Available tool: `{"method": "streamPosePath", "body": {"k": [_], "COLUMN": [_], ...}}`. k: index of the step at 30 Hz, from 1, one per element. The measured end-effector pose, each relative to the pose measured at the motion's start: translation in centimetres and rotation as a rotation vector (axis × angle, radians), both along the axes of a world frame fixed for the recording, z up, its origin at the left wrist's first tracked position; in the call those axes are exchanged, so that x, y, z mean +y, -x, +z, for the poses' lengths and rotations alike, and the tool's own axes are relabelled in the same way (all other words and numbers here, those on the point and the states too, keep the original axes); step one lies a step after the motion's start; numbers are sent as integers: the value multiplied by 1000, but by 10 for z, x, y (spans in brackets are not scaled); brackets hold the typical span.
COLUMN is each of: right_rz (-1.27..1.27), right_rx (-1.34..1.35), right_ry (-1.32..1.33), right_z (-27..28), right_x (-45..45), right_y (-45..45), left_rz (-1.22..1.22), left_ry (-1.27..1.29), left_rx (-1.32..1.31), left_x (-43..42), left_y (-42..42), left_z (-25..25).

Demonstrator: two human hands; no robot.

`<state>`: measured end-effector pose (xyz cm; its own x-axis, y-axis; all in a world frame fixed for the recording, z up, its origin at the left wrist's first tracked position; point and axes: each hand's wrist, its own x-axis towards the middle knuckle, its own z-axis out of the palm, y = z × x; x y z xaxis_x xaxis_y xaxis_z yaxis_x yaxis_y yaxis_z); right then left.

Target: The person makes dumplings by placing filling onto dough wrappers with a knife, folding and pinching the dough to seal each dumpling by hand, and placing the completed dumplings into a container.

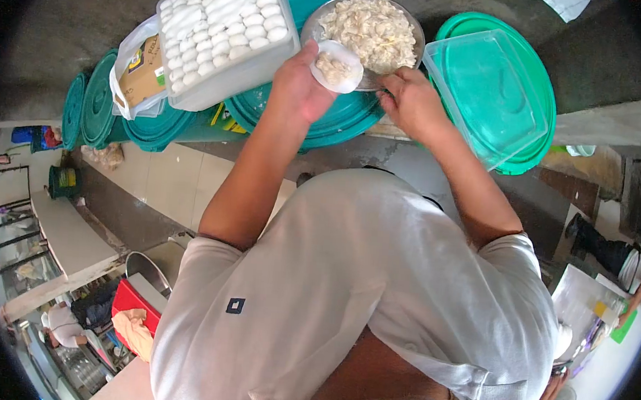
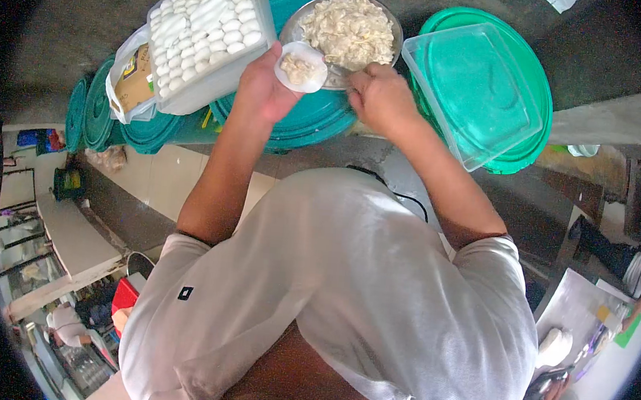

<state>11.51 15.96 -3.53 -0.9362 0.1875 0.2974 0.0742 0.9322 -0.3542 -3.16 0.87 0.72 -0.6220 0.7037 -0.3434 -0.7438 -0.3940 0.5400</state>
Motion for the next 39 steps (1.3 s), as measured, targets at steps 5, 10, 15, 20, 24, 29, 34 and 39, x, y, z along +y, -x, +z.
{"method": "streamPosePath", "body": {"k": [5,10,15,20,24,29,34,39], "right_rz": [52,56,105,110,-72,-26,-28,-13], "right_rx": [241,360,432,409,294,284,227,153], "right_ry": [417,404,368,416,909,984,884,971], "right_z": [13,16,14,10,14,13,9,6], "right_x": [-38,-44,-41,-35,-44,-45,-41,-40], "right_y": [8,13,17,17,17,17,16,14], "left_rz": [14,-10,-43,-35,5,-41,-72,-103], "left_ry": [-28,-14,-11,28,82,40,122,273], "left_rx": [-10,42,30,95,110,147,189,535], "left_x": [-3,-7,-12,-21,-23,-28,-36,-39], "left_y": [-9,-12,-23,-26,-30,-32,-35,-46], "left_z": [0,1,13,-1,-7,-13,-14,-12]}}
